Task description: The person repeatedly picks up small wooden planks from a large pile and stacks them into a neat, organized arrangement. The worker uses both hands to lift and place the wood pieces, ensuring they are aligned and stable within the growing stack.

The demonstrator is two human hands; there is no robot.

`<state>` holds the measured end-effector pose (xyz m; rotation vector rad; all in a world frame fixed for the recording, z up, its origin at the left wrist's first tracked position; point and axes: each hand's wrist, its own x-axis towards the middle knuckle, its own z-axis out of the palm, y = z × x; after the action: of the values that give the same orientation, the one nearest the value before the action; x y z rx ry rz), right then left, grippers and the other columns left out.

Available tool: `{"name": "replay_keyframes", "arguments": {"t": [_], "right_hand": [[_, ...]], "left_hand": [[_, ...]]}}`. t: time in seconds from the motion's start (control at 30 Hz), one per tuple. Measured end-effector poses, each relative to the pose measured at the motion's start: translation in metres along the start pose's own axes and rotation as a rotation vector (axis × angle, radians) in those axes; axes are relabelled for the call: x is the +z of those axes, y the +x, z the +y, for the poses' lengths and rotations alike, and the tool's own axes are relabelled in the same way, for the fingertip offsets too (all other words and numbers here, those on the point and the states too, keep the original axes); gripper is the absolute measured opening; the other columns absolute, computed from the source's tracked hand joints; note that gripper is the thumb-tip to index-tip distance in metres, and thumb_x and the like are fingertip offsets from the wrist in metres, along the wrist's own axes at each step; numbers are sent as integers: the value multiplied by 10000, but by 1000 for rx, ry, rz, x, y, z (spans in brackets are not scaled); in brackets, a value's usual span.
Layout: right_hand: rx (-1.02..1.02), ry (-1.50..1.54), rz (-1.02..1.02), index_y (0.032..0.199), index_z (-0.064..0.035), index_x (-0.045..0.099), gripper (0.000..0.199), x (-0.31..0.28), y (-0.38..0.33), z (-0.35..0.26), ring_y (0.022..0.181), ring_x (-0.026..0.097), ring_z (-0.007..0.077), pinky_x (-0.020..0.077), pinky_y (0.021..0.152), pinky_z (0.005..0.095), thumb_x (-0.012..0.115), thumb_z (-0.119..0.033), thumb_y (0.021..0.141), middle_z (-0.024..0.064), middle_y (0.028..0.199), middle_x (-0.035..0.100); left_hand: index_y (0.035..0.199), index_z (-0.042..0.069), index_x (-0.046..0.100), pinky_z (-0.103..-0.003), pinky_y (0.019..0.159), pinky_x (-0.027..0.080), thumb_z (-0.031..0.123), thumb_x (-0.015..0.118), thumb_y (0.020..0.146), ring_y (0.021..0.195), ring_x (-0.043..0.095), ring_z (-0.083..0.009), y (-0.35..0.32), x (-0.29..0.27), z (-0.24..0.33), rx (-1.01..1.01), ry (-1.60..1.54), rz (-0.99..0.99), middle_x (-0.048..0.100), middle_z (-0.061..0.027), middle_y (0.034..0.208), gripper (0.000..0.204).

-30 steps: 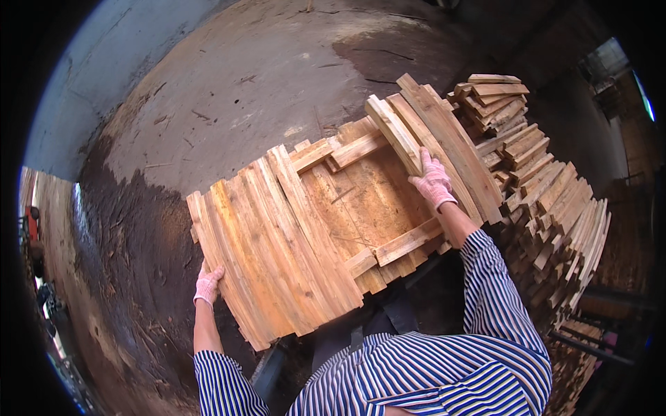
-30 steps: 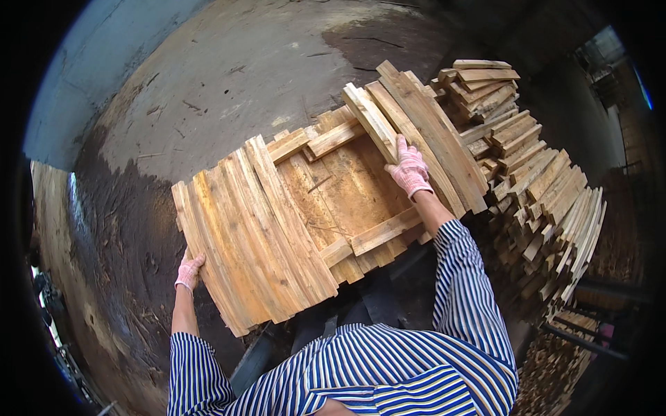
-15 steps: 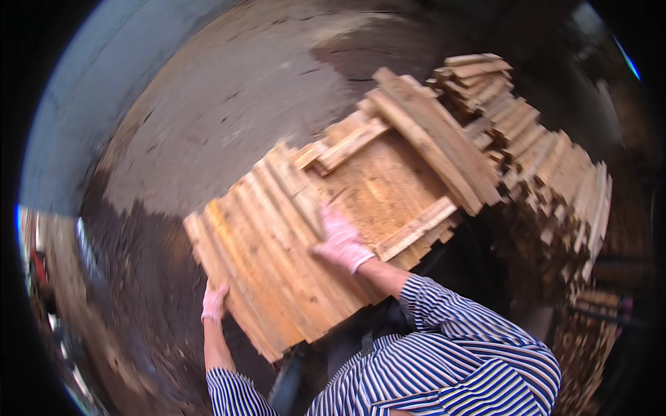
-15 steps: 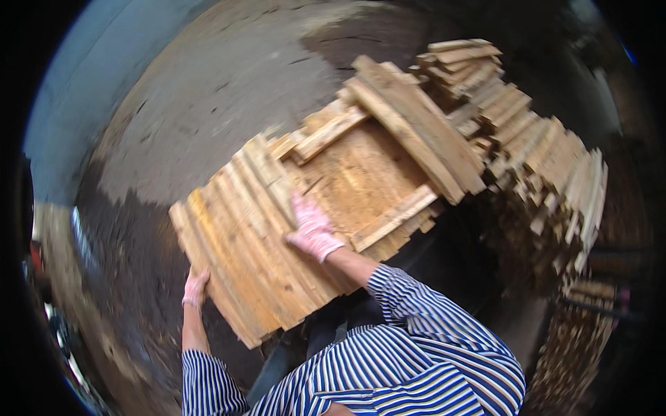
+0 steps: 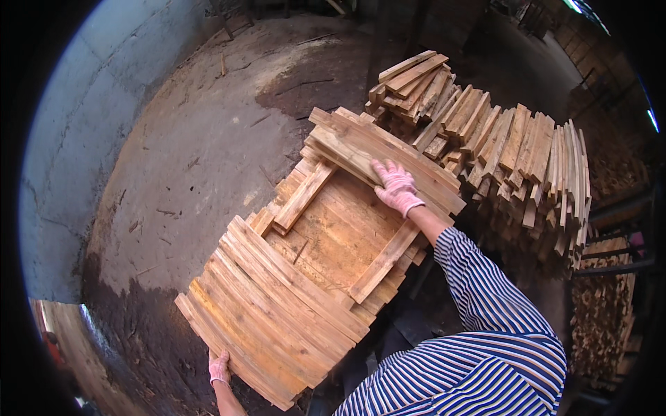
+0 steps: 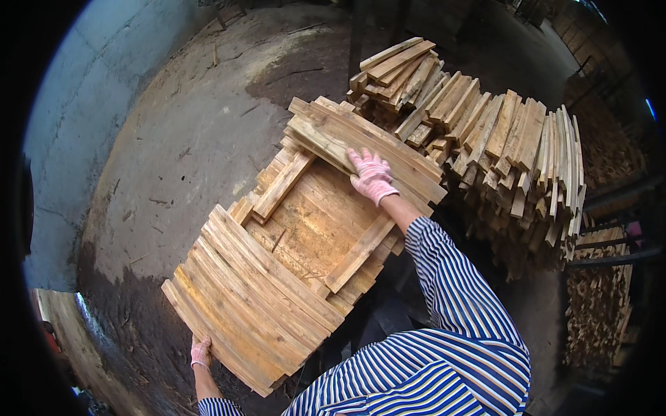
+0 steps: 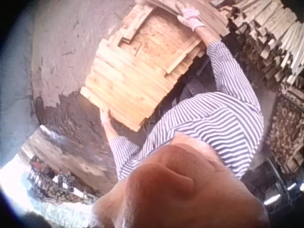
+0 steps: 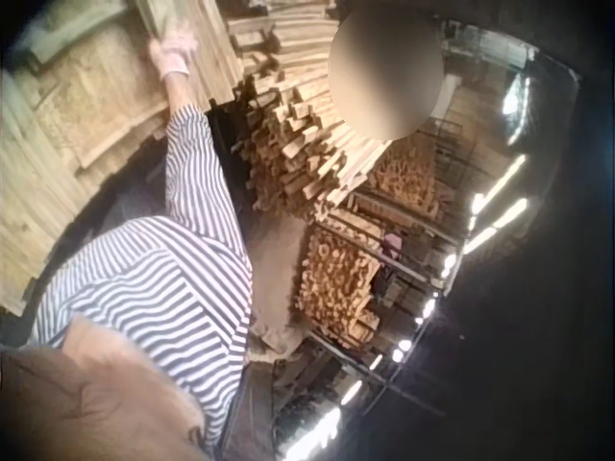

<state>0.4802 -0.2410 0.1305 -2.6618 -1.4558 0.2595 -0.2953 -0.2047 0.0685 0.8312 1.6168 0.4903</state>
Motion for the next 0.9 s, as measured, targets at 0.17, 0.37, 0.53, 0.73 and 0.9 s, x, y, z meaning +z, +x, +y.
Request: {"name": "replay_keyframes", "arguments": {"t": [0.17, 0.37, 0.53, 0.73, 0.9], "right_hand": [[-4, 96, -233, 1567, -281, 280, 882, -37, 19, 27, 1342, 431, 396, 402, 1096, 484, 730, -381, 815, 181, 1476, 441], [-86, 40, -209, 1577, -284, 235, 968, -35, 24, -1, 1326, 454, 401, 408, 1089, 493, 774, -371, 778, 215, 1457, 441], [-156, 2, -21, 1584, -228, 213, 955, -3, 17, 20, 1327, 460, 415, 415, 1069, 499, 766, -317, 810, 225, 1493, 425], [-266, -398, 432, 1509, -144, 351, 807, 20, -38, -31, 935, 639, 189, 574, 823, 359, 718, -409, 840, 115, 1192, 589], [-226, 284, -350, 1606, -181, 158, 745, 90, -113, -168, 1435, 346, 425, 296, 1190, 448, 383, -560, 1005, 158, 1605, 318]], "left_hand": [[1556, 230, 291, -531, 849, 584, 83, 616, 969, 1093, 634, -346, -5, 22, 16, -41, -55, 50, 583, -150, 1337, 687], [1528, 131, 330, -524, 909, 563, 95, 672, 914, 1130, 627, -334, -24, -9, 2, 133, -109, -42, 599, -141, 1328, 703], [1477, 66, 418, -408, 944, 533, 84, 707, 871, 1066, 639, -266, -12, 9, 11, 138, -51, 101, 629, -120, 1271, 671], [1518, 64, 370, -392, 946, 525, 68, 735, 857, 1078, 635, -253, -22, 26, 14, 132, -86, 142, 636, -121, 1260, 755], [1518, 73, 369, -380, 937, 529, 64, 710, 891, 1073, 636, -245, -17, 34, 17, 87, -94, 128, 635, -120, 1259, 714]]}}
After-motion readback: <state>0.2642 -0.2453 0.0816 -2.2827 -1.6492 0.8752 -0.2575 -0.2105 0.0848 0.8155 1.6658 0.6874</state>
